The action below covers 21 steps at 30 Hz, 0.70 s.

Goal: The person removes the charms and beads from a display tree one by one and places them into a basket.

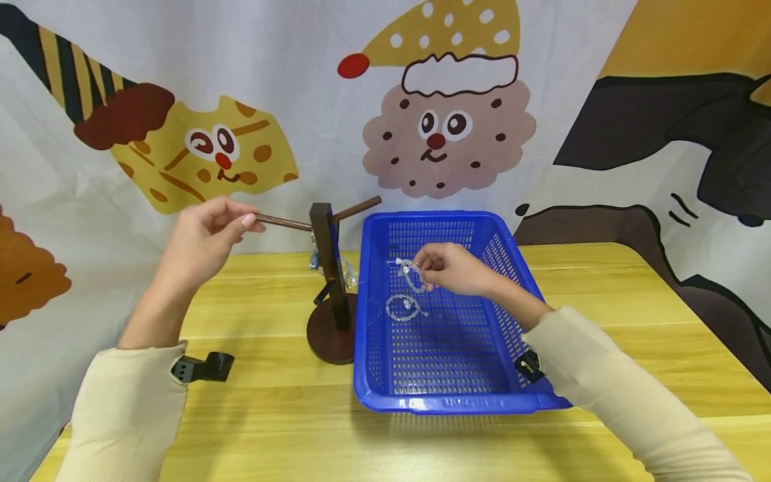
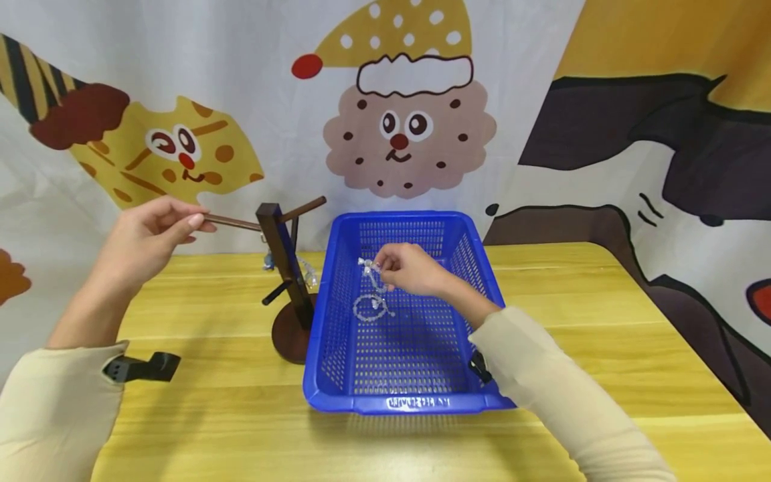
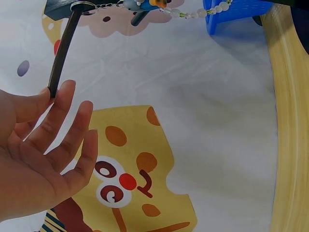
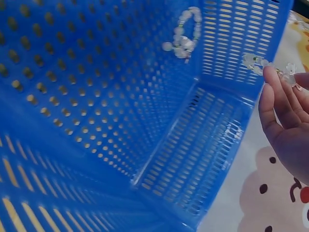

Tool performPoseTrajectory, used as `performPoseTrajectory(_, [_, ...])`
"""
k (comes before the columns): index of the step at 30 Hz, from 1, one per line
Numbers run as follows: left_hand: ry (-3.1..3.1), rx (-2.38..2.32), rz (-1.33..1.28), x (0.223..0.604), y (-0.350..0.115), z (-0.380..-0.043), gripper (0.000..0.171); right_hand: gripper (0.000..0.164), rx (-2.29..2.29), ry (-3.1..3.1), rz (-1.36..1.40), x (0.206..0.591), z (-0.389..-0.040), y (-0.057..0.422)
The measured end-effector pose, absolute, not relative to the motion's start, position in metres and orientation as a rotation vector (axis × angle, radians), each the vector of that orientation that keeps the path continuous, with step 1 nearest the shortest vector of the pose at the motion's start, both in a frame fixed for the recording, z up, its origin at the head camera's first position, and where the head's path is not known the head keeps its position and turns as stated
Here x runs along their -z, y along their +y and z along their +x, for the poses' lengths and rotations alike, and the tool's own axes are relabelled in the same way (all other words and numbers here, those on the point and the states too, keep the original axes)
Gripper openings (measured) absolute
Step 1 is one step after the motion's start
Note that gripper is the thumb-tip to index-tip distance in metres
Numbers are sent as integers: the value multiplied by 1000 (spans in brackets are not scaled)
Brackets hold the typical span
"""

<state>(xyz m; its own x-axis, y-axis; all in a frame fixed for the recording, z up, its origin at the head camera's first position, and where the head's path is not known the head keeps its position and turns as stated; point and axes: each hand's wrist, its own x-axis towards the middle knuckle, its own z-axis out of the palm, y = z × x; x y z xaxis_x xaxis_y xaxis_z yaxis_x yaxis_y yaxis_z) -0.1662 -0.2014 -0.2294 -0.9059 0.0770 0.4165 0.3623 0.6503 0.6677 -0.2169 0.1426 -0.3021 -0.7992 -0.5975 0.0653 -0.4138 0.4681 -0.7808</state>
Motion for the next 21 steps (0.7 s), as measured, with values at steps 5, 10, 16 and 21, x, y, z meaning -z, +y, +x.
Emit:
performPoseTrajectory(5, [-2515, 1133, -346, 229, -201, -166, 21, 16, 1180, 2503, -868, 309, -216, 142])
performPoseTrajectory(10, [-2508, 1135, -353, 229, -201, -166, 21, 17, 1131, 2520, -876, 308, -216, 142])
performPoseTrajectory(16, [-2507, 1145, -352, 229, -201, -166, 21, 14, 1123, 2566, -924, 294, -219, 146])
performPoseTrajectory(21, [-2504, 1150, -349, 230, -200, -166, 21, 12, 1169, 2582, -945, 275, -219, 143])
